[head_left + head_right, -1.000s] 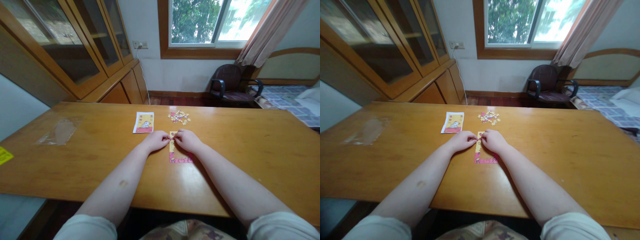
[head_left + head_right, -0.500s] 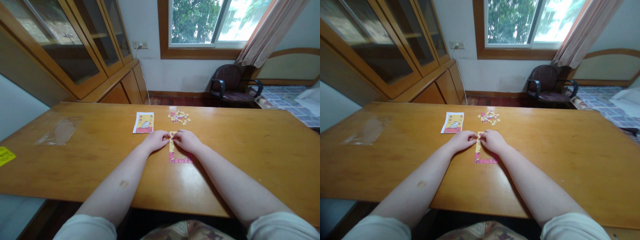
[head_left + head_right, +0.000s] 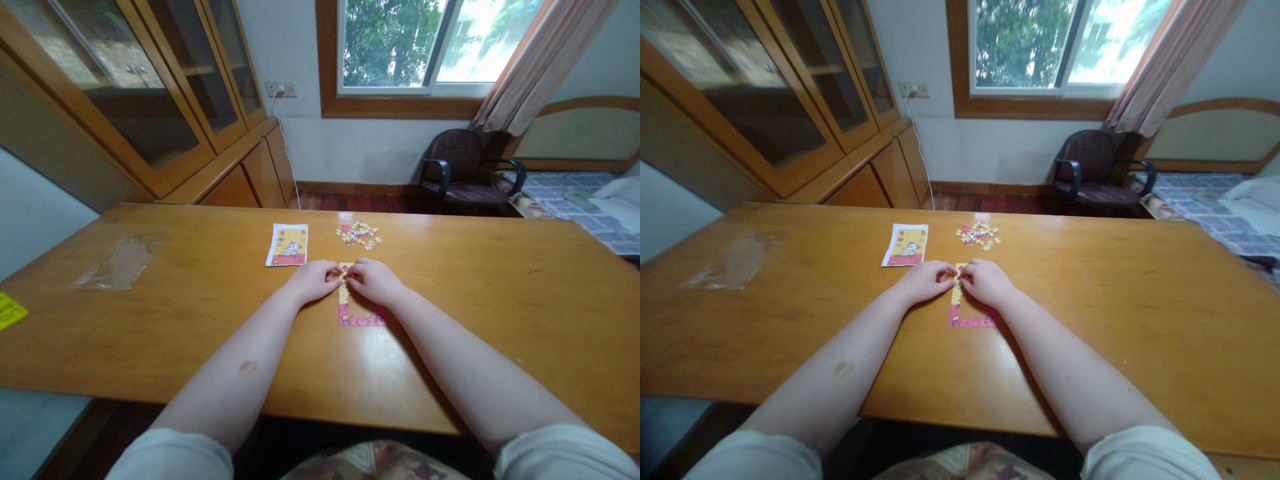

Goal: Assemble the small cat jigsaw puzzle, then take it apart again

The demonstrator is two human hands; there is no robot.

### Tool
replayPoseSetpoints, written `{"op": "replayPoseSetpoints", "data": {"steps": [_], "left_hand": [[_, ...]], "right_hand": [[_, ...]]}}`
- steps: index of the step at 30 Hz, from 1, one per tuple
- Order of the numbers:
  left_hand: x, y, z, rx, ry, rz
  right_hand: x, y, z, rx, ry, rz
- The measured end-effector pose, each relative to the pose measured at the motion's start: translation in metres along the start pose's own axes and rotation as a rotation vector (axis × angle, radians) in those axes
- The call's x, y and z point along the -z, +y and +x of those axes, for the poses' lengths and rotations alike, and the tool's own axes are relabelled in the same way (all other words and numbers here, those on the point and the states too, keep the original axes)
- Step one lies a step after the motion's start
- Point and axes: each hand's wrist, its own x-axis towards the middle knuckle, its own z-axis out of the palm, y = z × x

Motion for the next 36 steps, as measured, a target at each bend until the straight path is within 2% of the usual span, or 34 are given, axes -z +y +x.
{"op": "replayPoseSetpoints", "data": {"steps": [4,7,10,12,15,18,21,25,36], "left_hand": [[0.0,0.001,0.0,0.008,-0.027,0.023],[-0.001,-0.001,0.0,0.003,0.021,0.019],[0.0,-0.005,-0.001,-0.022,0.098,0.044],[0.002,-0.008,-0.002,-0.043,0.1,0.074],[0.004,-0.009,-0.005,-0.075,-0.037,0.091],[0.003,-0.008,-0.007,-0.082,-0.252,0.125],[-0.001,-0.007,-0.008,-0.078,-0.357,0.17],[-0.004,-0.005,-0.008,-0.094,-0.378,0.191],[-0.004,0.002,-0.01,-0.053,-0.412,0.232]], "right_hand": [[-0.002,-0.002,0.0,0.005,-0.032,0.002],[0.005,-0.002,0.001,-0.056,-0.002,-0.008],[0.029,0.007,0.0,-0.165,-0.004,-0.044],[0.051,0.016,-0.004,-0.263,-0.102,-0.079],[0.071,0.028,-0.016,-0.393,-0.225,-0.074],[0.061,0.034,-0.033,-0.323,-0.356,-0.065],[0.034,0.037,-0.049,-0.166,-0.363,-0.051],[0.012,0.042,-0.061,-0.08,-0.312,-0.044],[0.012,0.042,-0.064,-0.046,-0.334,-0.08]]}}
